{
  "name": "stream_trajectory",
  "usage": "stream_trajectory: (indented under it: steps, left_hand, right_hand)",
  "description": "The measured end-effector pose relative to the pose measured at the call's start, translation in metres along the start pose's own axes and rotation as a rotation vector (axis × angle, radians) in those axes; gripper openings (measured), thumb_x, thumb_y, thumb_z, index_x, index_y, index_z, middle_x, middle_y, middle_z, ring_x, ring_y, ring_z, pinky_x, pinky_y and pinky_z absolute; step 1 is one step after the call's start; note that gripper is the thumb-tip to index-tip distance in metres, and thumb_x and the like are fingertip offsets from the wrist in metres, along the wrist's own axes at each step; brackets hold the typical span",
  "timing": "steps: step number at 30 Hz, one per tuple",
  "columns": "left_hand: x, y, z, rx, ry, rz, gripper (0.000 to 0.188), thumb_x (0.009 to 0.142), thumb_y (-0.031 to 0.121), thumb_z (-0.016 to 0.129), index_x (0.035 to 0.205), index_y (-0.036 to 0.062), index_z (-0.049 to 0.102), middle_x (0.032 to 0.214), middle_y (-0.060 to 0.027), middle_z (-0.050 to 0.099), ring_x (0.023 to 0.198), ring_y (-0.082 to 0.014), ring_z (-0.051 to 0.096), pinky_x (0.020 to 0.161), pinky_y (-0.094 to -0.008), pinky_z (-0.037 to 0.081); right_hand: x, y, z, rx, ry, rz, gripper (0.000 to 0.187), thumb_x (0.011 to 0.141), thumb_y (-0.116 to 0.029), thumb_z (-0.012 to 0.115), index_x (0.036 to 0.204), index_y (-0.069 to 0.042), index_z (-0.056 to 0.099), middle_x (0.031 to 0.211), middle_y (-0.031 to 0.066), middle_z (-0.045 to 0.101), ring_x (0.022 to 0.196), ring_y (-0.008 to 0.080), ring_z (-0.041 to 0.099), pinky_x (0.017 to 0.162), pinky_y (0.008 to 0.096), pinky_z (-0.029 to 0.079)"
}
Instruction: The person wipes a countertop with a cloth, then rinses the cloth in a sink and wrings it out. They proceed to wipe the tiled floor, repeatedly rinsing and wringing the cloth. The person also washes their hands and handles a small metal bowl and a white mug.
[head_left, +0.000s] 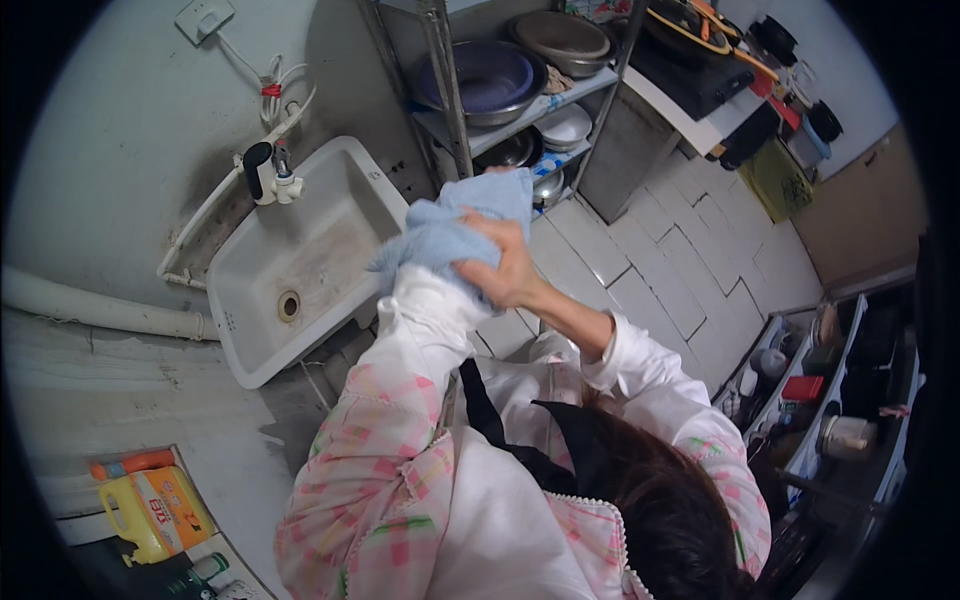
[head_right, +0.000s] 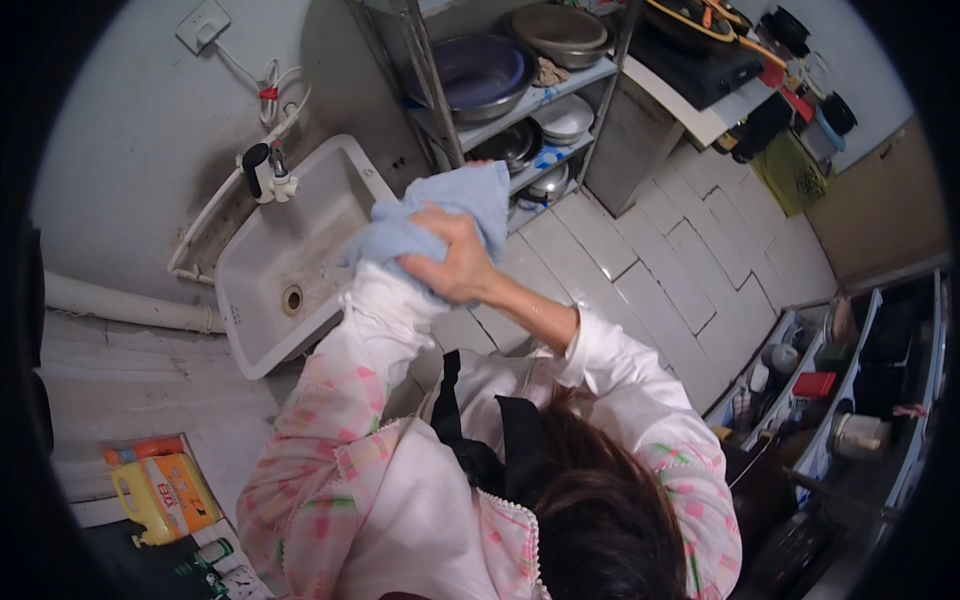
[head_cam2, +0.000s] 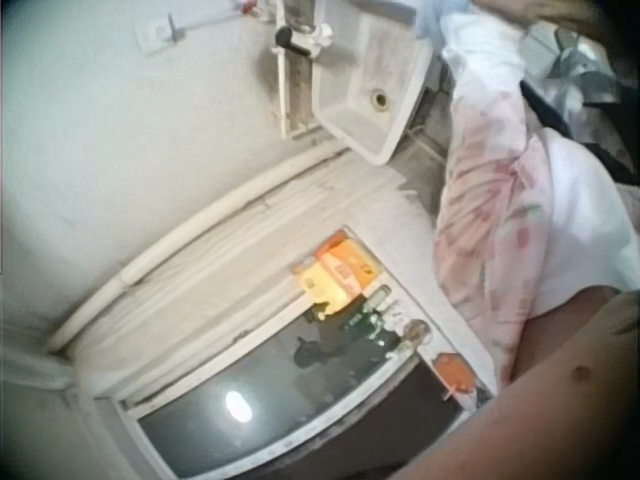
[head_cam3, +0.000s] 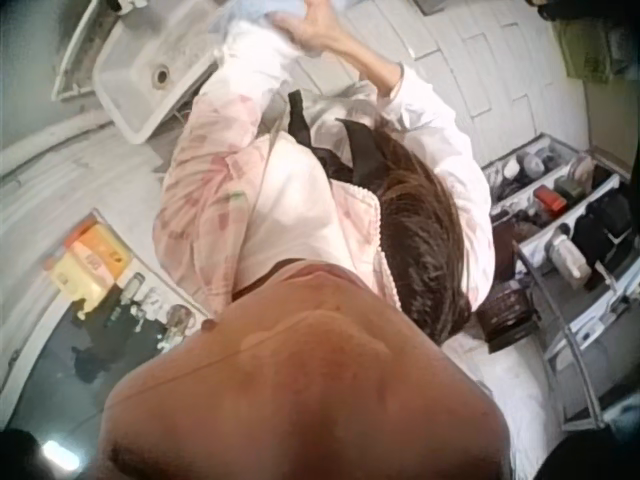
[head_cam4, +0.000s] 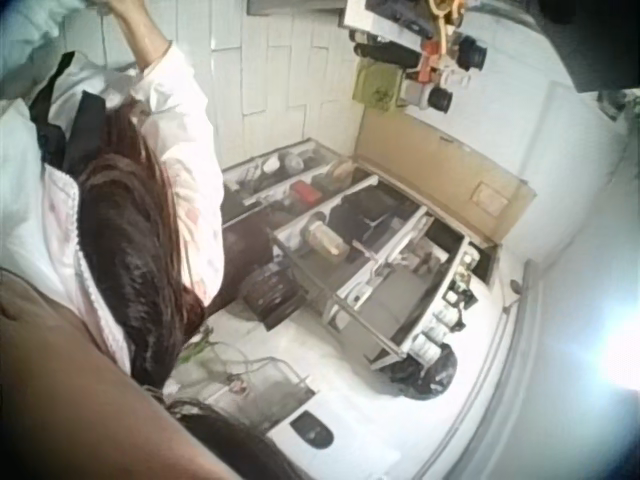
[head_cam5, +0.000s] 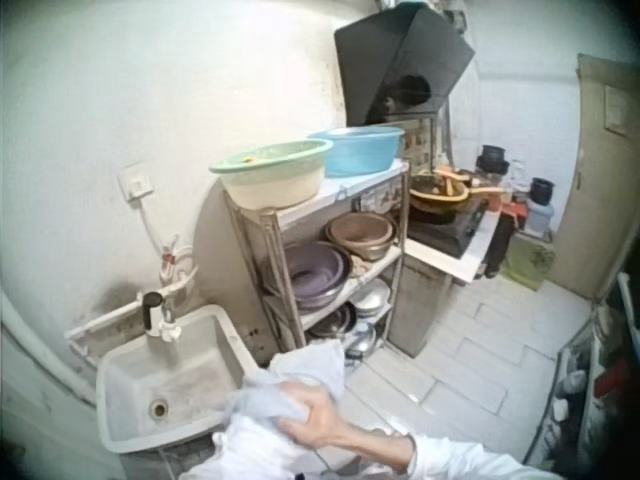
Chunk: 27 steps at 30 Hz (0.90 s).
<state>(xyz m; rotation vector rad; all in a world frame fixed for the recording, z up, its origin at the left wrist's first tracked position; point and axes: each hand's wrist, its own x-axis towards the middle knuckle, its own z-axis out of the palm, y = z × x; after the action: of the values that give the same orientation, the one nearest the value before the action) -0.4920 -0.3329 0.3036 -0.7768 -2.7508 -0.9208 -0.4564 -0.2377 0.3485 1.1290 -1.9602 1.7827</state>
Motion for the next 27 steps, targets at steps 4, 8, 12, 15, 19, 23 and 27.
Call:
stream_trajectory:
  steps: [4,8,12,15,19,23,27]
  left_hand:
    - [0.033,0.008,-0.005,0.073,-0.051,0.024,0.02,0.07,0.013,0.057,0.087,0.004,0.061,0.09,-0.0158,0.06,0.09,-0.035,0.055,0.079,-0.0403,0.043]
    - [0.092,0.02,0.003,0.215,-0.214,0.03,0.019,0.07,0.012,0.057,0.086,0.0042,0.062,0.091,-0.0162,0.06,0.09,-0.0357,0.054,0.081,-0.0406,0.042]
    - [0.123,0.037,0.006,0.235,-0.382,-0.016,0.018,0.069,0.011,0.056,0.084,0.0045,0.063,0.091,-0.0166,0.06,0.091,-0.0363,0.054,0.082,-0.0409,0.041]
    - [0.13,0.034,-0.005,-0.016,-0.152,-0.065,0.017,0.068,0.009,0.056,0.083,0.0046,0.063,0.091,-0.0168,0.06,0.091,-0.0368,0.054,0.083,-0.0411,0.041]
    - [0.119,0.018,-0.012,-1.038,0.688,0.003,0.038,0.079,0.017,0.052,0.114,0.0057,0.047,0.107,-0.0097,0.054,0.102,-0.0256,0.05,0.089,-0.0359,0.04]
    - [0.07,0.029,0.01,-0.804,0.276,0.188,0.05,0.087,0.028,0.042,0.129,0.0058,0.026,0.128,-0.0102,0.032,0.121,-0.0215,0.029,0.102,-0.0362,0.02]
    - [0.056,0.06,0.015,0.113,0.301,0.117,0.052,0.087,0.022,0.04,0.131,0.0048,0.017,0.131,-0.0102,0.026,0.125,-0.0186,0.021,0.102,-0.0321,0.017]
  right_hand:
    - [-0.002,0.045,-0.019,-0.197,0.285,-0.153,0.023,0.062,-0.013,0.058,0.08,0.003,0.056,0.081,0.0154,0.057,0.076,0.0303,0.056,0.074,0.0345,0.043]
    - [-0.008,0.121,-0.068,-0.426,0.246,-0.295,0.031,0.063,-0.018,0.059,0.087,0.002,0.056,0.084,0.0181,0.057,0.077,0.0322,0.057,0.071,0.0336,0.045]
    - [-0.012,0.131,-0.104,-0.228,0.54,0.473,0.019,0.077,-0.012,0.051,0.088,0.001,0.06,0.074,0.007,0.061,0.066,0.0095,0.054,0.061,0.0253,0.044]
    - [0.005,0.098,-0.115,-0.004,0.685,0.286,0.023,0.08,-0.016,0.049,0.091,0.002,0.059,0.077,0.0048,0.061,0.068,0.0105,0.053,0.061,0.0243,0.043]
    - [0.042,0.039,-0.108,-0.336,0.379,0.125,0.036,0.08,-0.028,0.05,0.084,0.007,0.056,0.088,0.0178,0.058,0.079,0.0282,0.055,0.074,0.0328,0.043]
    - [0.053,-0.02,-0.089,-0.543,-0.047,0.243,0.047,0.079,-0.039,0.052,0.096,0.005,0.05,0.095,0.0255,0.052,0.085,0.0372,0.053,0.08,0.0379,0.041]
    - [0.071,-0.009,-0.079,1.736,0.184,0.147,0.053,0.083,-0.042,0.045,0.117,-0.003,0.039,0.108,0.0205,0.051,0.083,0.028,0.055,0.075,0.0354,0.044]
